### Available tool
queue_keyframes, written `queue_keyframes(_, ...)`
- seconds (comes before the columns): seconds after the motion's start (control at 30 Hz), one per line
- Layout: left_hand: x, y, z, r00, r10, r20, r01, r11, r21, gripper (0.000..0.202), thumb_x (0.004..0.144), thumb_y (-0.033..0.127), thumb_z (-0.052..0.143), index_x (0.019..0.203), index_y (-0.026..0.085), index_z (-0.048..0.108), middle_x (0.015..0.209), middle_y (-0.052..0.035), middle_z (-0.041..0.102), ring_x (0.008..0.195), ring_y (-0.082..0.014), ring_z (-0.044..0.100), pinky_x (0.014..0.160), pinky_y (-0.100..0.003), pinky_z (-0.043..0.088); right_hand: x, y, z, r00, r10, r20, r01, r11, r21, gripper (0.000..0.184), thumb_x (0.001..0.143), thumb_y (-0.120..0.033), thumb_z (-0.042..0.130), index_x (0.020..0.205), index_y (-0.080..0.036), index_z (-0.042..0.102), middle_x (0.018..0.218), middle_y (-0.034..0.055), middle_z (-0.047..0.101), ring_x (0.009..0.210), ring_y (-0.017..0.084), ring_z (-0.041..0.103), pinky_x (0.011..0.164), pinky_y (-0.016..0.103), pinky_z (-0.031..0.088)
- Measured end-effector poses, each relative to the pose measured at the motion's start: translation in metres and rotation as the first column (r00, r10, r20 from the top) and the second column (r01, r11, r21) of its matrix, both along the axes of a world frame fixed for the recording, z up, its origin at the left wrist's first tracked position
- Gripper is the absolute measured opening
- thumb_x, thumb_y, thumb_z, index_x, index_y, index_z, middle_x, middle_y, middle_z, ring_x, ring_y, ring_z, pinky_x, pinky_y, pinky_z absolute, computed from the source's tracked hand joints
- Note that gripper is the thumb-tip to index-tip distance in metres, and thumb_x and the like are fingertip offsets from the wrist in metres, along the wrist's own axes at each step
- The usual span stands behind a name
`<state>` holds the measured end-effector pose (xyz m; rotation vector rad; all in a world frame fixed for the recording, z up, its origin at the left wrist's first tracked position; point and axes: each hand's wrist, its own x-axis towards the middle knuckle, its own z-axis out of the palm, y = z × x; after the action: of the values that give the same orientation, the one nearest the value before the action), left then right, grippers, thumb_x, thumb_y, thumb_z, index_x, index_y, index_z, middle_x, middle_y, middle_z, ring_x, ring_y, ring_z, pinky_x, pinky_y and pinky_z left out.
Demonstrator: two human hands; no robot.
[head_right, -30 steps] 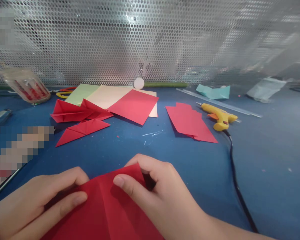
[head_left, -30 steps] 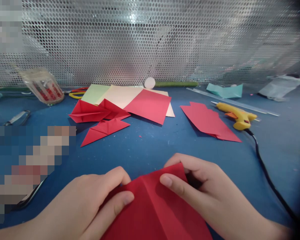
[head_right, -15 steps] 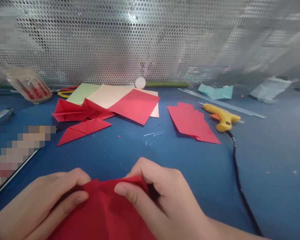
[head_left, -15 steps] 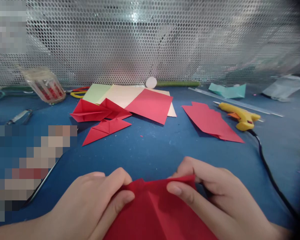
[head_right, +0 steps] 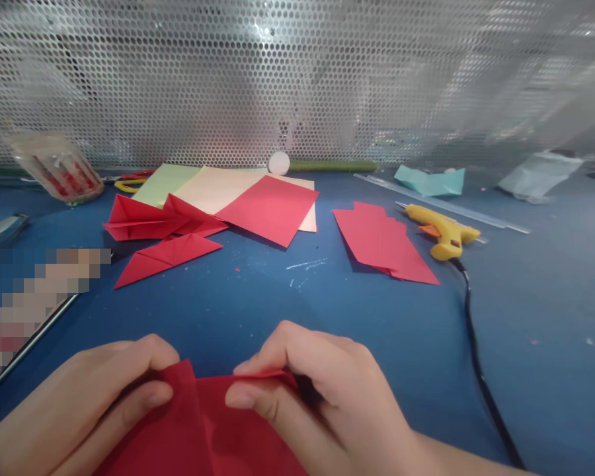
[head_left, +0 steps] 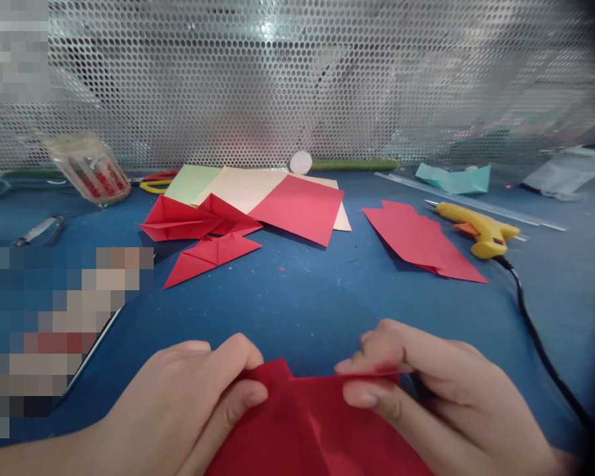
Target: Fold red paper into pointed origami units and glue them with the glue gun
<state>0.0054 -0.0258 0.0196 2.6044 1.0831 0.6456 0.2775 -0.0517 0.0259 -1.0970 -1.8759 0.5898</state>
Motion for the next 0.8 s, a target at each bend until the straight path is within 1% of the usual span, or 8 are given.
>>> queue_keyframes(0.1, 0.001, 0.000, 0.002, 0.999, 0.014, 0.044, -0.012, 0.999, -0.050, 0.045, 0.126, 0.051, 0.025, 0.098, 0.034, 0.055, 0.074, 0.0164, 0.067, 0.059, -0.0135, 0.064, 0.056, -0.029, 0.042, 0.000, -0.002, -0.003, 1.000, 0.009, 0.003, -0.009, 1.000, 0.015, 0.015, 0.111, -0.040, 0.074, 0.097, -0.035, 0.075, 0.070, -0.0082, 0.076, 0.057, 0.010, 0.071, 0.066, 0.015, 0.062)
queue_keyframes(0.23, 0.002, -0.001, 0.003, 0.997, 0.033, 0.065, -0.029, 0.998, -0.063, 0.048, 0.126, 0.054, 0.027, 0.096, 0.033, 0.058, 0.073, 0.0157, 0.067, 0.059, -0.0134, 0.063, 0.057, -0.029, 0.041, -0.005, -0.005, -0.007, 0.995, -0.026, -0.098, 0.030, 0.999, 0.039, 0.027, 0.114, -0.054, 0.065, 0.096, -0.036, 0.075, 0.069, -0.0061, 0.076, 0.056, 0.012, 0.071, 0.065, 0.017, 0.063)
queue_keyframes(0.33, 0.001, -0.001, 0.003, 0.996, 0.046, 0.075, -0.037, 0.994, -0.107, 0.049, 0.125, 0.055, 0.028, 0.095, 0.033, 0.060, 0.072, 0.0143, 0.069, 0.060, -0.0137, 0.065, 0.057, -0.030, 0.041, -0.008, 0.000, -0.001, 0.990, -0.019, -0.140, 0.004, 0.994, -0.110, 0.032, 0.109, -0.058, 0.072, 0.090, -0.033, 0.077, 0.069, -0.0035, 0.074, 0.056, 0.013, 0.070, 0.056, 0.017, 0.060)
queue_keyframes(0.43, 0.000, -0.001, 0.003, 0.994, 0.069, 0.083, -0.056, 0.988, -0.146, 0.049, 0.124, 0.057, 0.031, 0.094, 0.033, 0.061, 0.074, 0.0141, 0.071, 0.061, -0.0138, 0.066, 0.057, -0.030, 0.042, -0.011, 0.007, 0.007, 0.991, -0.038, -0.130, 0.003, 0.964, -0.266, 0.044, 0.102, -0.062, 0.078, 0.077, -0.027, 0.070, 0.061, -0.0043, 0.066, 0.050, 0.012, 0.059, 0.045, 0.016, 0.049)
queue_keyframes(0.5, 0.000, -0.001, 0.003, 0.992, 0.084, 0.093, -0.067, 0.982, -0.177, 0.048, 0.124, 0.057, 0.032, 0.093, 0.033, 0.060, 0.074, 0.0150, 0.071, 0.061, -0.0133, 0.065, 0.058, -0.029, 0.041, -0.012, 0.010, 0.011, 0.994, -0.073, -0.084, 0.046, 0.957, -0.288, 0.053, 0.103, -0.061, 0.074, 0.067, -0.025, 0.061, 0.057, -0.0049, 0.059, 0.048, 0.010, 0.053, 0.042, 0.016, 0.044)
queue_keyframes(0.6, 0.001, -0.002, 0.004, 0.987, 0.099, 0.129, -0.069, 0.973, -0.221, 0.047, 0.123, 0.058, 0.035, 0.093, 0.034, 0.061, 0.074, 0.0165, 0.070, 0.063, -0.0119, 0.066, 0.059, -0.028, 0.042, -0.012, 0.009, 0.012, 0.992, -0.128, -0.022, 0.119, 0.965, -0.233, 0.057, 0.104, -0.056, 0.070, 0.060, -0.024, 0.053, 0.053, -0.0057, 0.053, 0.046, 0.009, 0.047, 0.041, 0.015, 0.041)
queue_keyframes(0.7, 0.002, -0.002, 0.006, 0.981, 0.113, 0.156, -0.072, 0.967, -0.246, 0.043, 0.122, 0.056, 0.040, 0.094, 0.035, 0.063, 0.074, 0.0177, 0.070, 0.063, -0.0112, 0.065, 0.059, -0.027, 0.041, -0.008, 0.006, 0.009, 0.991, -0.133, -0.010, 0.130, 0.977, -0.169, 0.050, 0.104, -0.048, 0.073, 0.063, -0.024, 0.055, 0.055, -0.0066, 0.058, 0.046, 0.009, 0.051, 0.043, 0.013, 0.045)
queue_keyframes(0.8, 0.002, -0.001, 0.008, 0.978, 0.118, 0.173, -0.065, 0.957, -0.282, 0.038, 0.121, 0.051, 0.046, 0.092, 0.035, 0.064, 0.075, 0.0182, 0.071, 0.063, -0.0106, 0.065, 0.059, -0.026, 0.042, -0.002, 0.003, 0.004, 0.997, -0.076, 0.005, 0.076, 0.989, -0.127, 0.040, 0.105, -0.038, 0.076, 0.071, -0.026, 0.060, 0.061, -0.0083, 0.065, 0.051, 0.008, 0.060, 0.049, 0.012, 0.051)
